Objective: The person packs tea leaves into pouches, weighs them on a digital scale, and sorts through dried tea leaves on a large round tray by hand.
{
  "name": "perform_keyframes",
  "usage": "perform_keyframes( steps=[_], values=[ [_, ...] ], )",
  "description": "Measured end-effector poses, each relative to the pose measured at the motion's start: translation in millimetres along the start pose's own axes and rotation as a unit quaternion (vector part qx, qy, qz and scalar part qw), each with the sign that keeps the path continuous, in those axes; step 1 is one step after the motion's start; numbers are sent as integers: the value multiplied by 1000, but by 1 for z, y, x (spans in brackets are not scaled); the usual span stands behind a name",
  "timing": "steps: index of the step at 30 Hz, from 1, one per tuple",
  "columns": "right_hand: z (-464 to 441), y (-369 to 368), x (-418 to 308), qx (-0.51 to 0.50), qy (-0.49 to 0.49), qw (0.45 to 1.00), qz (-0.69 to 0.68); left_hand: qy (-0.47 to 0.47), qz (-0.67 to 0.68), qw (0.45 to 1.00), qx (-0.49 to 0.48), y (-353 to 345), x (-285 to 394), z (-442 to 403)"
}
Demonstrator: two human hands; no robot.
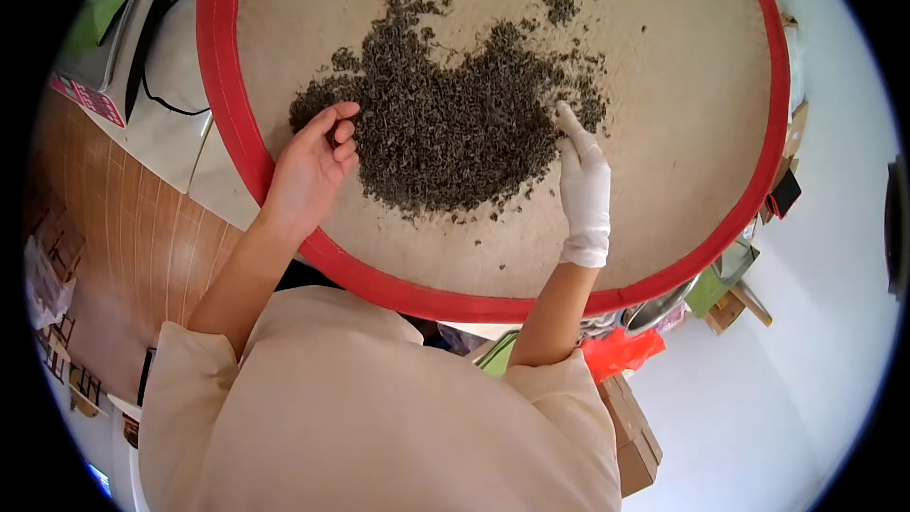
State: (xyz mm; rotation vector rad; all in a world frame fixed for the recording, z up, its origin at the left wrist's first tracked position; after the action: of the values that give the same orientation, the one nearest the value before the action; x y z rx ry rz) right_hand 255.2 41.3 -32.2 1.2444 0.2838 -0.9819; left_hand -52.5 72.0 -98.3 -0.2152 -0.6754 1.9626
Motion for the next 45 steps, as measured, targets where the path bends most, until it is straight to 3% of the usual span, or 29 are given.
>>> perform_keyframes(
  steps=[1,2,4,6,14,16,18,22,28,32,34,35,38,39,41,45],
  values=[
    [2,0,1,0,-4,1000,0,1,5,1000,-4,2,1,0],
    [7,-1,15,9,-109,994,6,0,9,1000,-9,3,2,0],
    [17,-11,37,15,-216,976,8,-1,8,1000,-7,2,6,4],
    [17,-18,41,86,-109,985,105,-1,5,1000,-2,3,6,7],
    [16,-44,-17,123,-6,990,68,-91,-52,993,58,4,19,13],
    [14,-43,-63,181,90,951,235,-103,-60,991,55,3,20,16],
    [6,-59,-93,178,181,935,247,-114,-67,990,51,2,21,17],
    [-11,-117,-122,115,277,947,118,-107,-63,991,51,0,21,22],
    [-28,-149,-124,70,256,948,174,-102,-60,992,36,3,19,22],
    [-28,-133,-117,93,250,962,55,-96,-55,994,16,1,18,23],
    [-23,-122,-111,74,175,975,-112,-91,-52,994,9,0,18,23],
    [-17,-124,-98,31,26,964,-264,-91,-47,995,9,-1,17,23],
    [-6,-125,-93,-39,-83,875,-476,-85,-45,995,2,-2,16,20],
    [-5,-121,-90,-35,-83,876,-474,-84,-47,995,3,-1,16,19],
    [0,-126,-96,-84,-72,805,-583,-82,-51,995,-3,-3,15,20],
    [8,-119,-100,-90,-61,822,-559,-86,-73,993,-26,-2,15,19]
  ],
)
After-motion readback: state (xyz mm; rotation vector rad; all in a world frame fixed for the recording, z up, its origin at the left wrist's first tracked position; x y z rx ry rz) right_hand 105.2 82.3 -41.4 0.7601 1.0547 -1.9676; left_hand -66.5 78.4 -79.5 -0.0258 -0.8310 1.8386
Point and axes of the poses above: each hand's wrist, its own z-axis away from the middle knuckle, its own y-axis out of the back of the hand, x = y × z, the point moved 8 cm from there along -z, towards the middle knuckle, and after that the axes turned 8 degrees about y, right-handed, at the moved point
